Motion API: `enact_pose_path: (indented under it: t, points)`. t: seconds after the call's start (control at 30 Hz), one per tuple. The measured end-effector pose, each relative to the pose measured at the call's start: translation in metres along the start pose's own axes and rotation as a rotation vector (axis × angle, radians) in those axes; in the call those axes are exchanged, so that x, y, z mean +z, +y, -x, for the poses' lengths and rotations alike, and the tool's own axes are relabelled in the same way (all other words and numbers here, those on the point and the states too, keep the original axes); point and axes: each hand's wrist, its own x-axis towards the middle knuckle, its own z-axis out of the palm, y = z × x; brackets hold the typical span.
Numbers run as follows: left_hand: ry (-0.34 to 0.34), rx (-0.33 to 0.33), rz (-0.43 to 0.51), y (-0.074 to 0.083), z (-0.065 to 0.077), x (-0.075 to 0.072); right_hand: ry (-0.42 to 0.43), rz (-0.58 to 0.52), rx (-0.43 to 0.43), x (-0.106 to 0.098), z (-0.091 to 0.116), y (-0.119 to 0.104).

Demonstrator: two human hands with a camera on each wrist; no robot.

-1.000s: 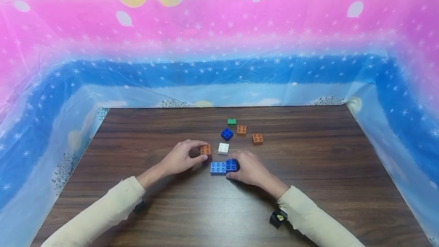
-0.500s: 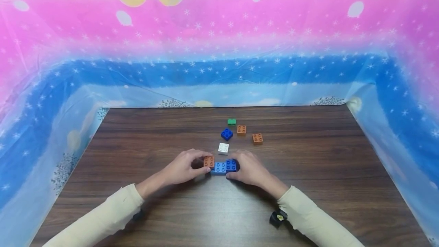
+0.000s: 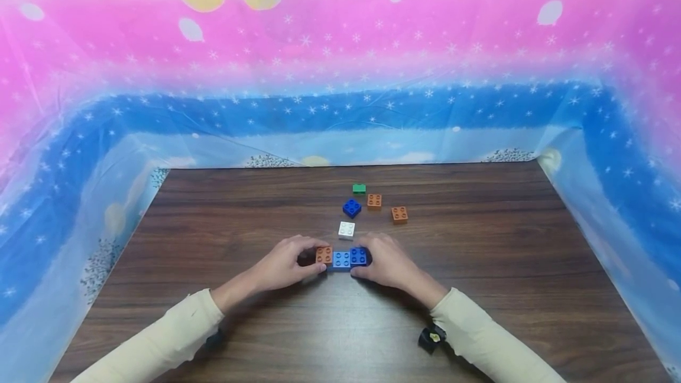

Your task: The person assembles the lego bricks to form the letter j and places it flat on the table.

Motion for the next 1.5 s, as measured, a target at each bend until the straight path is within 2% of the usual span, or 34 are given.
enact_pose_path:
  t: [0.3, 0.67, 1.5]
  points:
    - [0.010, 0.048, -0.026, 0.0004, -0.0023, -0.0002, -0.005, -0.008, 0.011, 0.0001, 0.0003, -0.0007]
    - [0.013, 0.071, -0.050, 0.0011, -0.0041, -0.0013, 0.000, -0.010, 0.015, 0.0010, 0.0000, -0.0004]
    - [-0.025, -0.006, 0.021, 0.0043, -0.0081, -0.0039, 0.015, -0.015, 0.004, 0.0026, -0.0003, -0.0001]
